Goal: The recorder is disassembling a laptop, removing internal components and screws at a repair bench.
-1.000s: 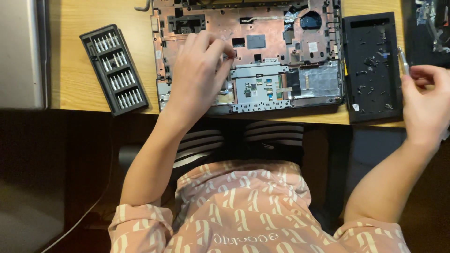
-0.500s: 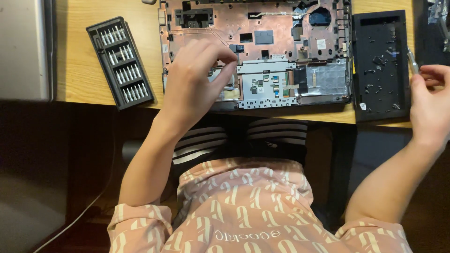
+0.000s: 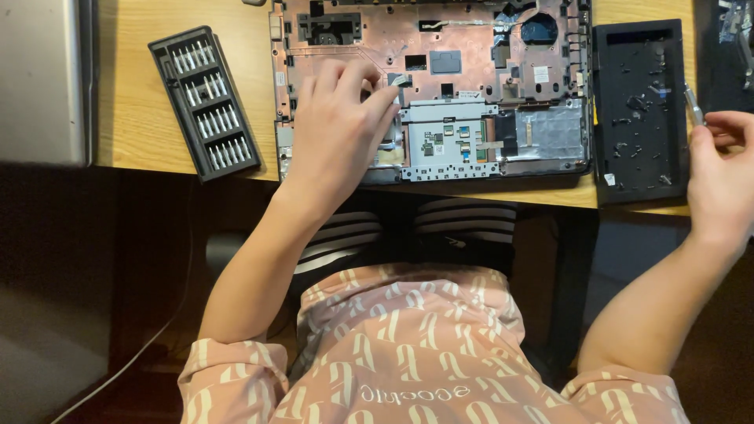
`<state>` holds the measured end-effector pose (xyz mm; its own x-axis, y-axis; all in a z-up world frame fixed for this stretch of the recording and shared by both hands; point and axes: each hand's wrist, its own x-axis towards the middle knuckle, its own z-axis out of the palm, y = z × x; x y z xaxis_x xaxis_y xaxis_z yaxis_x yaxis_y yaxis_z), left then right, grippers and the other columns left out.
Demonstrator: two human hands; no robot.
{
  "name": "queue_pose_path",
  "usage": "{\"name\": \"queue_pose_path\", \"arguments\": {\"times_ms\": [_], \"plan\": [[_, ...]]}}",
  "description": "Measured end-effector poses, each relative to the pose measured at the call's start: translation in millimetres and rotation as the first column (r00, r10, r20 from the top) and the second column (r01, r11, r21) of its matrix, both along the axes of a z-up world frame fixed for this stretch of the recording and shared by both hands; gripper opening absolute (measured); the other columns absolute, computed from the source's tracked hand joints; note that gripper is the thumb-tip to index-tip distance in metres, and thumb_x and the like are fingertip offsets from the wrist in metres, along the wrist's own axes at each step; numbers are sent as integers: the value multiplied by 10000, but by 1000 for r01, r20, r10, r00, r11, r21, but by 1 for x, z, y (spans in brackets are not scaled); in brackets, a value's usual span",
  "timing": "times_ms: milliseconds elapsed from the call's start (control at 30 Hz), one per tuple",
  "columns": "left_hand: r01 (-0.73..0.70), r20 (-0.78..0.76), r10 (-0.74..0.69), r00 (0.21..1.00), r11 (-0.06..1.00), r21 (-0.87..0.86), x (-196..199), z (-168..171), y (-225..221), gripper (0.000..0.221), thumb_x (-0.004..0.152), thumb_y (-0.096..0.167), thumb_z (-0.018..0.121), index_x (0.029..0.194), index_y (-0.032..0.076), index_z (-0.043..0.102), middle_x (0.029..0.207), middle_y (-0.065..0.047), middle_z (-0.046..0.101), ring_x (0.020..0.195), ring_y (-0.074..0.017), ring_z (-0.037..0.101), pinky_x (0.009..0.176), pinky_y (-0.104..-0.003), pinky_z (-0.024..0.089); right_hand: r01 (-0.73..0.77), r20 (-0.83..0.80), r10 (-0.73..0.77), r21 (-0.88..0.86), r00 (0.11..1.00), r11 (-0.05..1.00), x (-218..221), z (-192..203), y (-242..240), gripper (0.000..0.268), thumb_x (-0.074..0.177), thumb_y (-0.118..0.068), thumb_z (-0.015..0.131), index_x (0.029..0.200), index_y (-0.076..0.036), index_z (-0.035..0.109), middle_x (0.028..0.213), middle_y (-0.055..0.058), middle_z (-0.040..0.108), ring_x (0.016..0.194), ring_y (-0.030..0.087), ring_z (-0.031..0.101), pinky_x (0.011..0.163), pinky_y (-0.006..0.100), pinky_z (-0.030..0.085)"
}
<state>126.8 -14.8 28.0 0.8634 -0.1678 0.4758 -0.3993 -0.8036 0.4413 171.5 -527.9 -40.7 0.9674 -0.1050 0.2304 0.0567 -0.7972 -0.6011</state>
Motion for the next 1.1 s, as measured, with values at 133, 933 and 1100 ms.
{"name": "queue_pose_path", "arguments": {"times_ms": [133, 933, 1100], "plan": [[36, 8, -37, 999, 994, 105, -4, -5, -2, 294, 963, 190, 782, 1213, 51, 715, 1213, -77, 596, 1164, -286, 529, 964, -436, 425, 42, -14, -42, 30, 999, 999, -2, 9, 11, 143, 1129, -56, 680, 1252, 3, 636, 1058, 33, 656, 1002, 108, 631, 893, 263, 526], [157, -4, -162, 987, 949, 275, -73, -3, -25, 440, 888, 99, 710, 1318, 20, 665, 1424, -149, 616, 1347, -316, 584, 1159, -479, 437, -546, 121, 543, -7, 831, 838, -77, 85, 209, 230, 920, 69, 784, 1127, -23, 744, 1057, 106, 696, 907, 232, 702, 784, 319, 565], [56, 40, -63, 997, 987, 153, -102, -12, -18, 402, 914, 37, 705, 1310, -8, 654, 1417, -186, 607, 1326, -350, 588, 1129, -502, 449, -621, 134, 612, 36, 780, 783, -72, 80, 234, 254, 922, 66, 769, 1159, -14, 724, 1083, 108, 679, 974, 250, 696, 845, 337, 565]]}}
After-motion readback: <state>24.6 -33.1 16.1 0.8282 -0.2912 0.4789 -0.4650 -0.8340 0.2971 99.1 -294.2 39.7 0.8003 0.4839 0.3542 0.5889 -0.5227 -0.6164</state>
